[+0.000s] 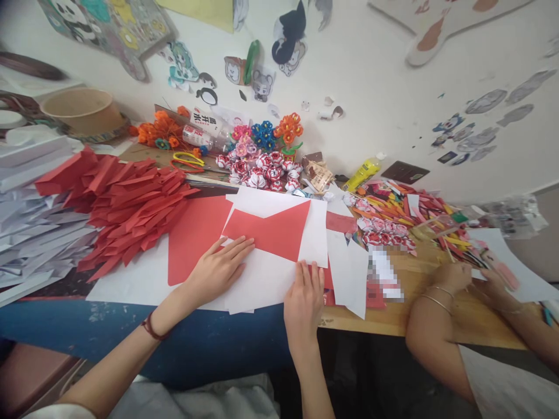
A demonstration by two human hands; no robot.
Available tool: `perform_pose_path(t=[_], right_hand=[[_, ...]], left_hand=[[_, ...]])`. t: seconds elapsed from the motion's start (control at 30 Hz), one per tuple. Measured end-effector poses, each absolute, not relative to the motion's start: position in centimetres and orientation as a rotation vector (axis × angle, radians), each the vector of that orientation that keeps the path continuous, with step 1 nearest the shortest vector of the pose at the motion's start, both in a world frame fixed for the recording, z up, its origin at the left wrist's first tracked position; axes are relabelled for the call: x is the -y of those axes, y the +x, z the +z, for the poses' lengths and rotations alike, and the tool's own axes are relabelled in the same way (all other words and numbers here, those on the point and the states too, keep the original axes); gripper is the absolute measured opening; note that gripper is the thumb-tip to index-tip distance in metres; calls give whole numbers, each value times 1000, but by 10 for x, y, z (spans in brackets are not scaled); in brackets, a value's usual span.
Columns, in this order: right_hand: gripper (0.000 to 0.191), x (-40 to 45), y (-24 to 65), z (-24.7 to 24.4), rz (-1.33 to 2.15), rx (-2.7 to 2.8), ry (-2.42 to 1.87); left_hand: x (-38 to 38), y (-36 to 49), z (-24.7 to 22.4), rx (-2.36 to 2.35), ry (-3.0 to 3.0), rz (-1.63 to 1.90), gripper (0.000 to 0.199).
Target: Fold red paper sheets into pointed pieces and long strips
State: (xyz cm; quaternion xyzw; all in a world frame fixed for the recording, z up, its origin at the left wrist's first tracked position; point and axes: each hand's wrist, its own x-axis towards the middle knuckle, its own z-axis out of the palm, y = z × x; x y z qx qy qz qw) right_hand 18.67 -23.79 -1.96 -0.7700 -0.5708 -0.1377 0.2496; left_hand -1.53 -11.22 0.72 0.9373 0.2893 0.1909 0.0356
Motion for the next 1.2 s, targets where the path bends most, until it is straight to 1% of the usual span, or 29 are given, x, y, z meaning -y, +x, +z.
perform_pose_path(t=[0.2, 0.3, 0.37, 0.5, 0.67, 0.9, 1.07, 1.2], right_hand=[[48, 229, 171, -6, -483, 1384, -2089], [55, 211, 152, -1, -262, 1589, -2017], [55, 199, 145, -3, -120, 1672, -1991], [52, 190, 143, -12, -38, 1626, -2019], [50, 195, 142, -16, -107, 1595, -2050], [45, 209, 141, -20, -263, 1444, -2149], [43, 221, 152, -21, -290, 1511, -2109], [43, 221, 156, -21, -324, 1560, -2104]], left_hand=[[112, -12, 9, -885, 2904, 538, 45], [111, -9, 11, -871, 2939, 503, 43], [110, -8, 12, -870, 2954, 502, 42], [108, -12, 12, -897, 2957, 544, 43], [102, -27, 10, -998, 2927, 583, 47], [98, -44, 4, -1165, 2852, 587, 48], [102, -42, -3, -1302, 2821, 619, 48], [104, -40, 9, -1360, 2842, 646, 47]])
